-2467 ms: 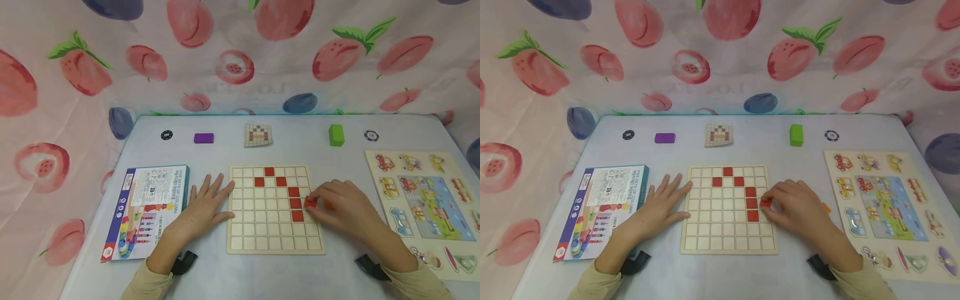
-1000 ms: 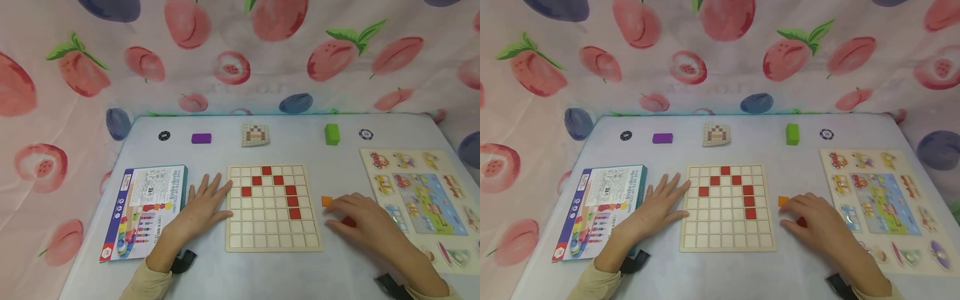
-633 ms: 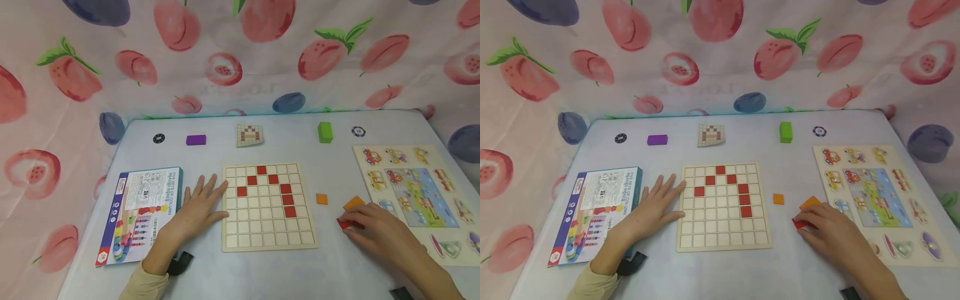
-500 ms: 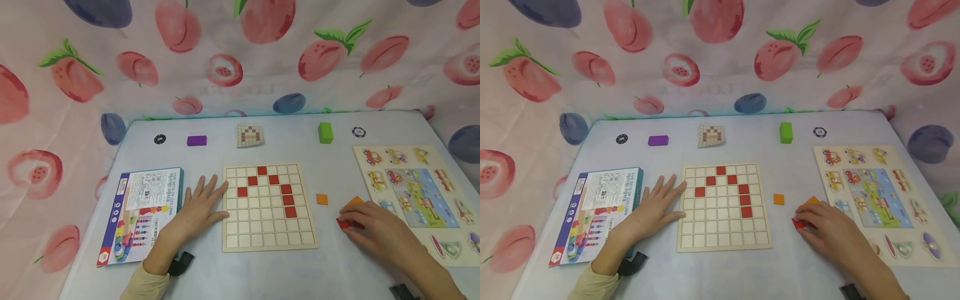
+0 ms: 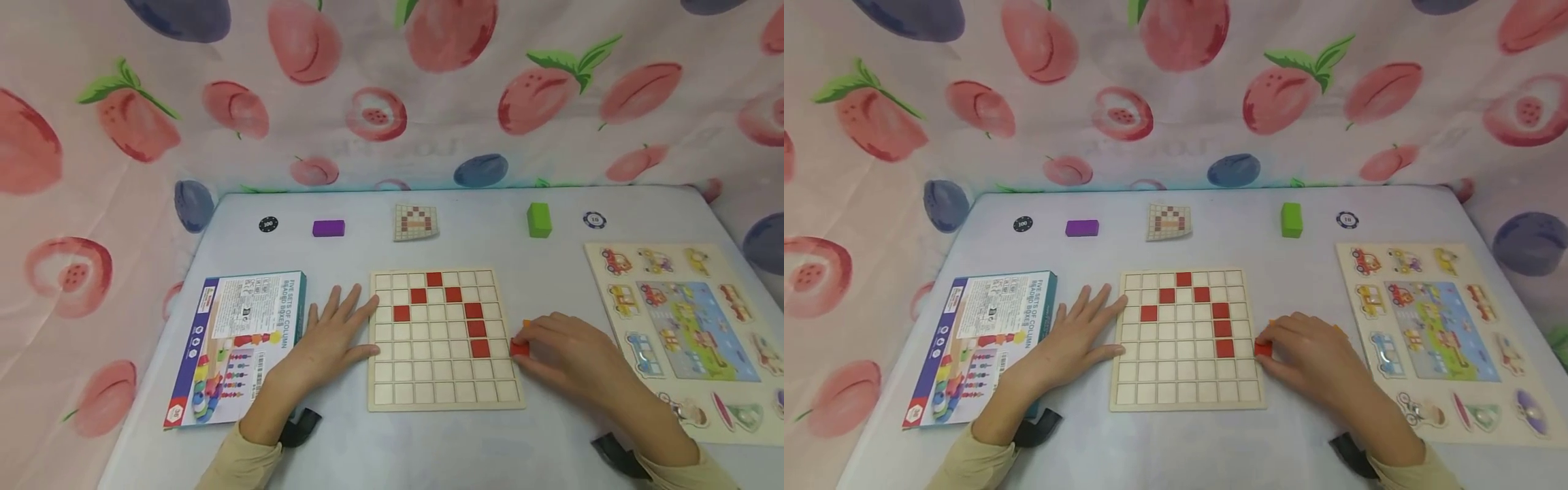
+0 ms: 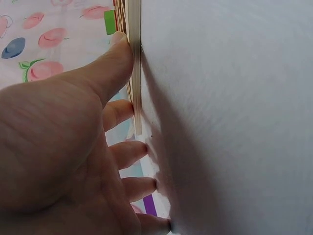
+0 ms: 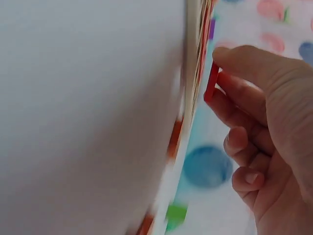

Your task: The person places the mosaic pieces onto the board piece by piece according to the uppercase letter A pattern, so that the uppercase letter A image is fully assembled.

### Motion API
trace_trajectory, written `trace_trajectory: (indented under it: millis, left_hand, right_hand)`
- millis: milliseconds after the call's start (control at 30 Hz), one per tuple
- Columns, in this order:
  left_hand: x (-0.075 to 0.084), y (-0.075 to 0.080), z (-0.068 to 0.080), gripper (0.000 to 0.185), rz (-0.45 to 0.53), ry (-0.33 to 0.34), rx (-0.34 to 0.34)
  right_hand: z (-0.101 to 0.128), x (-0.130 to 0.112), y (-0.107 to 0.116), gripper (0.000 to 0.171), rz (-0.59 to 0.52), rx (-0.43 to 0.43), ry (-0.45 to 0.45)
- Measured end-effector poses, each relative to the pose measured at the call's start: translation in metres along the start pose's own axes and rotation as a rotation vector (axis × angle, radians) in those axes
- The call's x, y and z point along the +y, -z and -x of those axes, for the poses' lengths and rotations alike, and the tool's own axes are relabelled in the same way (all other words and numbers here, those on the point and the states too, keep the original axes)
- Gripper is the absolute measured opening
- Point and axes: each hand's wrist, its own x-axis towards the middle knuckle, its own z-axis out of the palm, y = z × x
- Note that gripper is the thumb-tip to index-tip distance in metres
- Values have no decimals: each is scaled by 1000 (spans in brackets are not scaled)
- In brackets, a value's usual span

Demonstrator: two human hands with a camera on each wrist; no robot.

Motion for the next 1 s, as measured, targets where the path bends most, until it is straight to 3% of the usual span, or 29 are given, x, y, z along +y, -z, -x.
trace_trajectory:
  millis: [267,500,733,1000]
  left_hand:
    - [-1,-1,-3,81,-9,-5,-1]
    - [-2,-2,-3,82,-9,8,-5]
    - [-3,-2,-3,81,-13,-1,-5]
    - [-4,-3,-3,80,-19,-9,-7]
  right_hand:
    - [-59,-45,-26,17,-47,-72,174]
    - [-93,-80,-41,13,-48,-138,226]
    - [-113,-101,-51,12,-10,-177,253]
    - [-117,-109,-56,9,29,-173,265]
